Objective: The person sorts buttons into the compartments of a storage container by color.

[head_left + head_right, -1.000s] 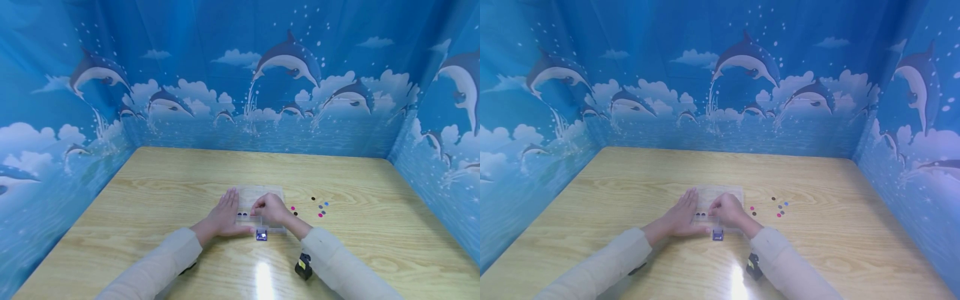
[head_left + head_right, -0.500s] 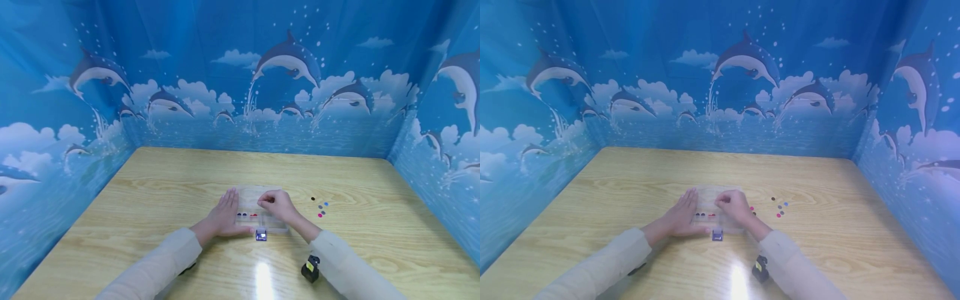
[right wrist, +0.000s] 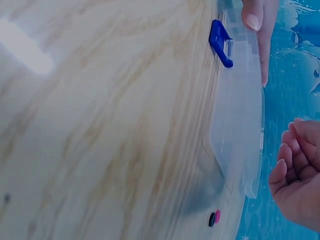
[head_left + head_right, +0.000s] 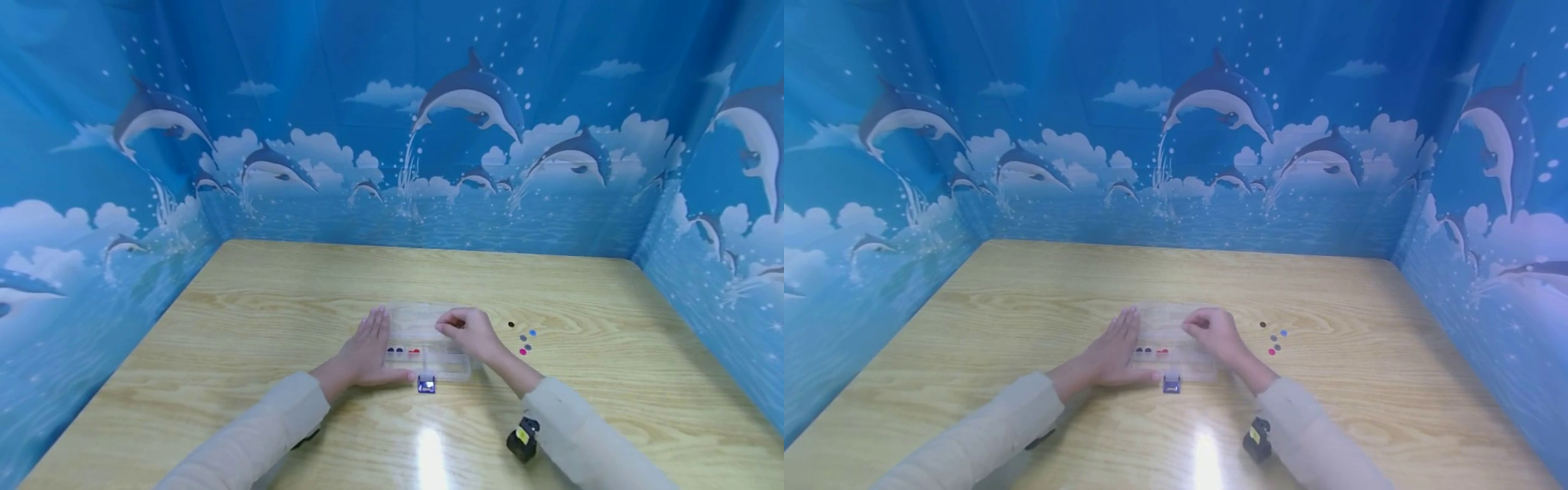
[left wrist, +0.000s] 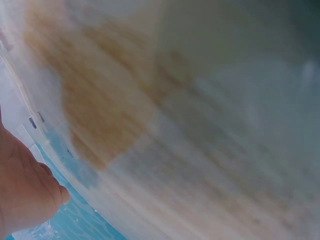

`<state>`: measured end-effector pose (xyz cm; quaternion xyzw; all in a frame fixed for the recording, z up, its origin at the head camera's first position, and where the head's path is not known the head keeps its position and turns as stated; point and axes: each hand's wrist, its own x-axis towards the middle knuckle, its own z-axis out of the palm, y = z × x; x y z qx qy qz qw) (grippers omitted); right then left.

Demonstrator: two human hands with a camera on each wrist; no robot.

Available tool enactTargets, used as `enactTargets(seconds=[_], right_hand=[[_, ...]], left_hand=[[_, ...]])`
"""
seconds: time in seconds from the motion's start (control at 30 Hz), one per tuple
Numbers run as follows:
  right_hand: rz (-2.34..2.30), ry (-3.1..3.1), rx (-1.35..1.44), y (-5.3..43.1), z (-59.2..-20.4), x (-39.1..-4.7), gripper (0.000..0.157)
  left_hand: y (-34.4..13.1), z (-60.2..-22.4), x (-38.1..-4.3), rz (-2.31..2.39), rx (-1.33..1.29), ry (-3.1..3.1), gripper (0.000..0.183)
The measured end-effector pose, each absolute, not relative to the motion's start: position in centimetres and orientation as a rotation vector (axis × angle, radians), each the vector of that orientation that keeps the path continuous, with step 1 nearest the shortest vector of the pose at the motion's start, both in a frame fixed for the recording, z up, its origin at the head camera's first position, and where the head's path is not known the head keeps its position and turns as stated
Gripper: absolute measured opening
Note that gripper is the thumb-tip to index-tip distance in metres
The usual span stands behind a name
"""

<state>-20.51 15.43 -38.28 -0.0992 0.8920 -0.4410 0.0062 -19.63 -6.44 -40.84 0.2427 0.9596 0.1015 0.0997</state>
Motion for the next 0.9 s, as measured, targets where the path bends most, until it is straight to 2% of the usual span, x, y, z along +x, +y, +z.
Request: enactTargets(seconds=[0.43, 0.9], right_hand=[[-1.382, 2.824, -0.315, 17.3, -38.6, -20.6, 0.013], [-1.549, 2.785, -0.159, 19.2, -39.3, -20.5, 0.016]], left_hand=[[-6.5, -41.0, -19.8, 0.277, 0.723, 2.827, 0.116], [-6.5, -40.8, -19.7, 0.299, 0.741, 2.833, 0.115]])
